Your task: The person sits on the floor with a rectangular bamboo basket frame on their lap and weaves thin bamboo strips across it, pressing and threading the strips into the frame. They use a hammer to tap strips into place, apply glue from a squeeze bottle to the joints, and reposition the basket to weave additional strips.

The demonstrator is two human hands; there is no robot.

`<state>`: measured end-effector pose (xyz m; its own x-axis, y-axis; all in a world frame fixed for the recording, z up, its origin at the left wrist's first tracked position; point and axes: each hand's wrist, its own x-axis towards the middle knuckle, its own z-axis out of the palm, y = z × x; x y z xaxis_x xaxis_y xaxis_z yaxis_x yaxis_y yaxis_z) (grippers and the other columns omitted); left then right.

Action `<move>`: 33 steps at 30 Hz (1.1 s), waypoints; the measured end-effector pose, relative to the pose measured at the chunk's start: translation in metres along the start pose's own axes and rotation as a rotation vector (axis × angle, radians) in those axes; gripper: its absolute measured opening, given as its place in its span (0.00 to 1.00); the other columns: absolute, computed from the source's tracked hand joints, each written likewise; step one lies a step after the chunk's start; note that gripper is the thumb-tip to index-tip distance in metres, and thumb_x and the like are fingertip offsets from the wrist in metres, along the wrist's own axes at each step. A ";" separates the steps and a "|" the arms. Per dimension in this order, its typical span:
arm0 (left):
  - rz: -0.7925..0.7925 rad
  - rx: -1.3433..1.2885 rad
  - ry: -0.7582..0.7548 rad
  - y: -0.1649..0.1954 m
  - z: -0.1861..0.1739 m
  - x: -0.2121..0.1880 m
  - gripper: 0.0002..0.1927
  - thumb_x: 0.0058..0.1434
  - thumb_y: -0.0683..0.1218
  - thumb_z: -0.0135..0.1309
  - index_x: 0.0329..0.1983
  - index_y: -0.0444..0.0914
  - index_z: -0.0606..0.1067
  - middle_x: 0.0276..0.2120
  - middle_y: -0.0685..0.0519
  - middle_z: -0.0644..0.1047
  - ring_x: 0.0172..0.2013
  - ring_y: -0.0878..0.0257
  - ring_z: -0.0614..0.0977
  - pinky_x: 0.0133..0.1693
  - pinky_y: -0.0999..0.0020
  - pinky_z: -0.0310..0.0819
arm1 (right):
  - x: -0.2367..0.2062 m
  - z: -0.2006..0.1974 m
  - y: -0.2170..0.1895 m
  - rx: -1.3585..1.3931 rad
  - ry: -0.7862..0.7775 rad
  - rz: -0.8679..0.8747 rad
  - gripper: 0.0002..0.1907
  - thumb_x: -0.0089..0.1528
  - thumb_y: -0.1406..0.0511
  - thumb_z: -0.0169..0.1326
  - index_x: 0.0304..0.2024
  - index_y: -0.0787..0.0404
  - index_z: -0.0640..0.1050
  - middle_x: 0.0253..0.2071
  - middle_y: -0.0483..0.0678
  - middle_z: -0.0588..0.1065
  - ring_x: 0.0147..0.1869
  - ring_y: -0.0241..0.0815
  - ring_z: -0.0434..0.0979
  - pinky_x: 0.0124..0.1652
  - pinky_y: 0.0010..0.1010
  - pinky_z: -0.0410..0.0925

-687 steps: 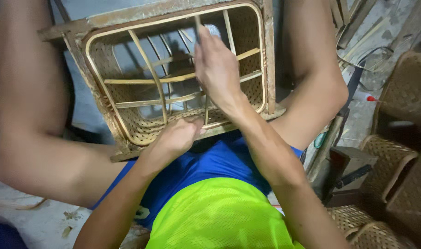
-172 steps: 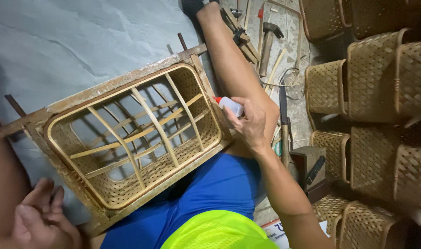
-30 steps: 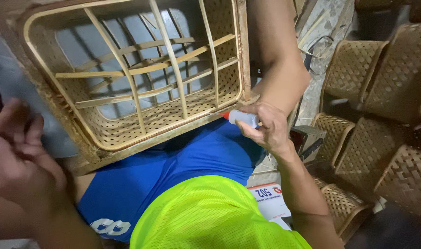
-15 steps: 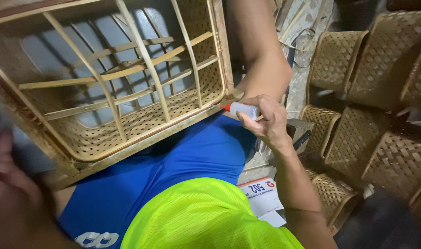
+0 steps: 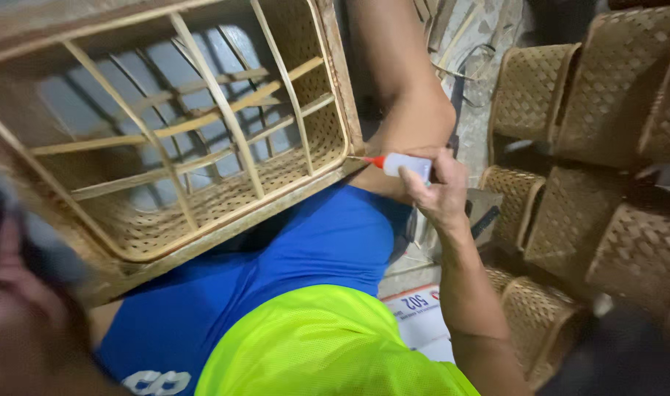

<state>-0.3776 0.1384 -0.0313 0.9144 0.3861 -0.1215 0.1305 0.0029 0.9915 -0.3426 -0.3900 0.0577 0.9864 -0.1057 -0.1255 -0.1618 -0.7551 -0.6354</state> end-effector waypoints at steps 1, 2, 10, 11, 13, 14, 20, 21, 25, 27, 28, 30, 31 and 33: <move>0.008 -0.004 0.024 0.002 0.000 0.003 0.21 0.86 0.54 0.39 0.60 0.29 0.69 0.60 0.42 0.75 0.58 0.56 0.76 0.64 0.60 0.71 | -0.004 0.002 0.006 0.103 0.033 0.027 0.13 0.65 0.64 0.62 0.47 0.65 0.78 0.40 0.48 0.80 0.40 0.34 0.79 0.41 0.28 0.72; 0.022 0.001 0.051 0.003 0.002 0.005 0.22 0.86 0.54 0.40 0.59 0.29 0.69 0.60 0.42 0.76 0.57 0.56 0.77 0.63 0.61 0.71 | -0.006 0.004 0.012 0.213 0.066 0.049 0.13 0.66 0.63 0.61 0.49 0.65 0.78 0.41 0.48 0.79 0.42 0.33 0.78 0.43 0.27 0.71; 0.486 0.580 0.018 0.036 0.059 -0.011 0.16 0.76 0.50 0.50 0.56 0.32 0.74 0.56 0.40 0.77 0.59 0.49 0.79 0.65 0.60 0.71 | -0.005 0.037 0.034 1.226 0.194 0.020 0.26 0.67 0.57 0.58 0.61 0.67 0.73 0.50 0.51 0.77 0.48 0.41 0.79 0.47 0.31 0.72; 0.517 0.588 -0.096 0.044 0.069 -0.019 0.16 0.74 0.49 0.50 0.57 0.33 0.73 0.58 0.40 0.76 0.62 0.47 0.76 0.67 0.56 0.68 | -0.007 0.037 0.035 1.293 0.182 -0.006 0.27 0.67 0.57 0.58 0.62 0.66 0.72 0.50 0.51 0.77 0.50 0.42 0.79 0.47 0.32 0.73; 0.569 0.630 -0.259 0.058 0.092 -0.044 0.19 0.70 0.49 0.52 0.59 0.35 0.72 0.62 0.38 0.73 0.66 0.41 0.72 0.68 0.51 0.65 | -0.015 0.030 0.041 1.382 0.232 -0.056 0.28 0.66 0.57 0.57 0.63 0.65 0.70 0.50 0.52 0.77 0.52 0.45 0.80 0.49 0.35 0.73; 0.596 0.652 -0.325 0.063 0.106 -0.059 0.22 0.68 0.50 0.53 0.61 0.35 0.71 0.64 0.38 0.71 0.67 0.39 0.71 0.68 0.49 0.64 | -0.021 0.025 0.045 1.398 0.316 -0.076 0.28 0.66 0.56 0.57 0.62 0.65 0.69 0.49 0.52 0.77 0.52 0.45 0.79 0.51 0.37 0.74; 0.790 1.043 -0.422 0.053 0.167 -0.126 0.38 0.55 0.59 0.61 0.66 0.39 0.68 0.69 0.36 0.64 0.70 0.34 0.61 0.67 0.31 0.52 | -0.045 0.000 0.107 1.329 0.462 -0.187 0.21 0.68 0.65 0.57 0.61 0.68 0.70 0.52 0.51 0.76 0.53 0.41 0.76 0.55 0.33 0.70; 0.802 1.082 -0.410 0.045 0.174 -0.131 0.39 0.54 0.59 0.61 0.67 0.40 0.67 0.70 0.37 0.62 0.71 0.34 0.59 0.68 0.30 0.50 | -0.045 -0.002 0.125 1.351 0.492 -0.223 0.21 0.68 0.66 0.58 0.61 0.67 0.70 0.53 0.50 0.75 0.54 0.41 0.75 0.55 0.33 0.69; 0.790 1.254 -0.358 0.021 0.190 -0.134 0.42 0.49 0.61 0.63 0.66 0.42 0.67 0.70 0.39 0.60 0.72 0.37 0.57 0.67 0.30 0.46 | -0.049 -0.016 0.209 0.762 0.729 0.051 0.21 0.67 0.63 0.54 0.61 0.65 0.70 0.49 0.49 0.75 0.50 0.41 0.76 0.51 0.32 0.72; 0.820 1.238 -0.322 0.020 0.192 -0.127 0.43 0.47 0.61 0.64 0.65 0.41 0.66 0.70 0.40 0.60 0.71 0.38 0.57 0.67 0.29 0.45 | -0.048 -0.021 0.231 0.676 0.735 0.233 0.17 0.67 0.64 0.56 0.56 0.65 0.76 0.45 0.46 0.77 0.47 0.39 0.77 0.48 0.30 0.70; 0.824 1.228 -0.320 0.022 0.194 -0.125 0.44 0.47 0.61 0.64 0.65 0.42 0.66 0.70 0.40 0.60 0.71 0.37 0.56 0.67 0.30 0.45 | -0.041 -0.024 0.238 0.880 0.793 0.141 0.20 0.65 0.67 0.56 0.59 0.64 0.74 0.44 0.43 0.73 0.45 0.36 0.72 0.45 0.29 0.69; 0.819 1.211 -0.315 0.025 0.195 -0.109 0.45 0.46 0.60 0.66 0.66 0.41 0.66 0.70 0.39 0.58 0.70 0.35 0.55 0.67 0.30 0.45 | -0.033 -0.011 0.256 0.930 0.780 0.197 0.17 0.68 0.68 0.55 0.58 0.67 0.73 0.42 0.44 0.71 0.42 0.34 0.72 0.43 0.27 0.68; 0.809 1.205 -0.318 0.027 0.197 -0.102 0.46 0.45 0.59 0.66 0.66 0.41 0.65 0.70 0.37 0.57 0.70 0.33 0.55 0.67 0.30 0.45 | -0.029 -0.007 0.259 0.950 0.811 0.215 0.19 0.66 0.69 0.55 0.60 0.64 0.73 0.45 0.42 0.74 0.42 0.32 0.74 0.41 0.25 0.69; 0.768 1.212 -0.320 0.027 0.200 -0.080 0.48 0.44 0.58 0.67 0.67 0.41 0.64 0.71 0.36 0.55 0.70 0.31 0.54 0.66 0.29 0.44 | -0.022 0.002 0.265 1.037 0.870 0.264 0.22 0.65 0.69 0.56 0.62 0.62 0.72 0.47 0.40 0.75 0.43 0.30 0.74 0.40 0.22 0.68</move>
<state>-0.3707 -0.0770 -0.0046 0.9292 -0.2810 0.2401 -0.3289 -0.9250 0.1903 -0.4068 -0.5865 -0.1093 0.5612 -0.8254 -0.0615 0.0873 0.1329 -0.9873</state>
